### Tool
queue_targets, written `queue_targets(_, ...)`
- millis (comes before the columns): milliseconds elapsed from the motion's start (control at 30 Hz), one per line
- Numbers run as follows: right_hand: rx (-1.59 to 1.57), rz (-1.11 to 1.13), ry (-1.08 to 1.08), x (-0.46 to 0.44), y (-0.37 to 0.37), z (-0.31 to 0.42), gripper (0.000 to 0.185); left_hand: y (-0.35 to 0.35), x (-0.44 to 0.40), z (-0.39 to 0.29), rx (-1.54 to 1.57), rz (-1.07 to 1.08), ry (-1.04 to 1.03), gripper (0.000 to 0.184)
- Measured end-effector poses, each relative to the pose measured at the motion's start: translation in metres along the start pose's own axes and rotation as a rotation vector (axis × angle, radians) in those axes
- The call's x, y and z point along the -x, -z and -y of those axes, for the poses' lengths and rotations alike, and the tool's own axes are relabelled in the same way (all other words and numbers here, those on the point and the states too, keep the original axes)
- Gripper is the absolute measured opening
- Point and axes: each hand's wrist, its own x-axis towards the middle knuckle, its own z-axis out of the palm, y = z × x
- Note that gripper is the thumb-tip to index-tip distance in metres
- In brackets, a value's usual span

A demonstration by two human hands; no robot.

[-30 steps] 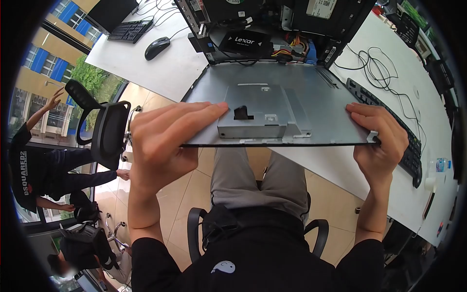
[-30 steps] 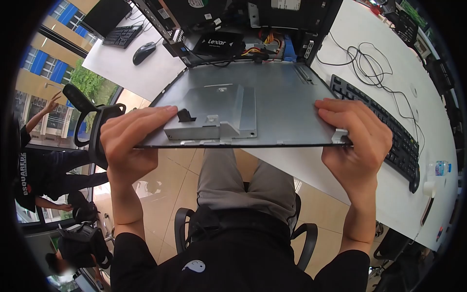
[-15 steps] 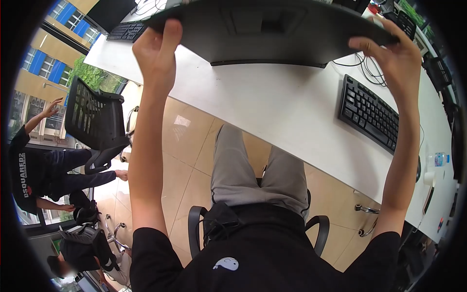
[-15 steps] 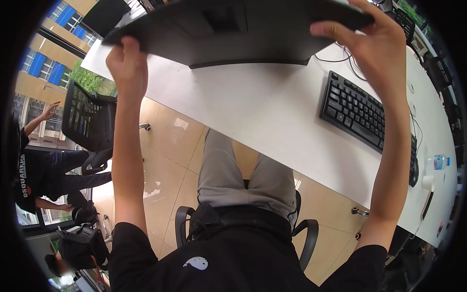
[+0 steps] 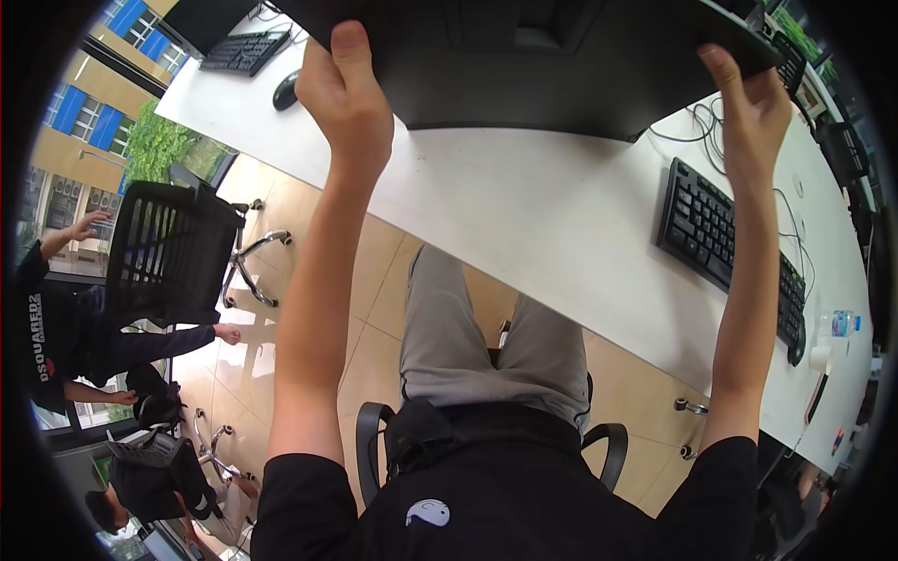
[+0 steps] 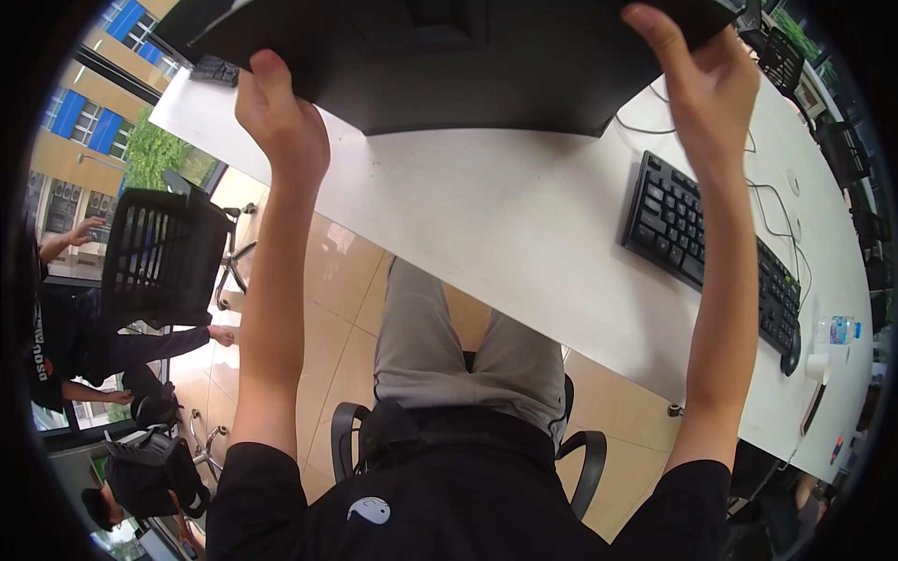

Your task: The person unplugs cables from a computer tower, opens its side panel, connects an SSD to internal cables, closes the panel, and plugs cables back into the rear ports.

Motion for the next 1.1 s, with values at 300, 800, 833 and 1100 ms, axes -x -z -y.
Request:
queue_targets(300,-0.265,-0.122,0.012,-0.002,-0.019,0.055,0.050,-0.009,-0.007,-0.018,-0.090,0.007,-0.031,0.035)
queue_targets(800,-0.706,0.216,-0.391,-0.068,-0.020,0.014,0.078,0.006,-0.093,0.009,0.214,0.417,0.326,0.108)
queue_targets(833,-0.761,0.296,-0.426,-0.070,-0.020,0.013,0.077,0.005,-0.093,0.010,0.234,0.421,0.332,0.107)
queue_targets(1100,-0.602,0.147,-0.340,-0.063,-0.034,0.022,0.059,-0.012,-0.091,0.010,0.308,0.267,0.188,0.085)
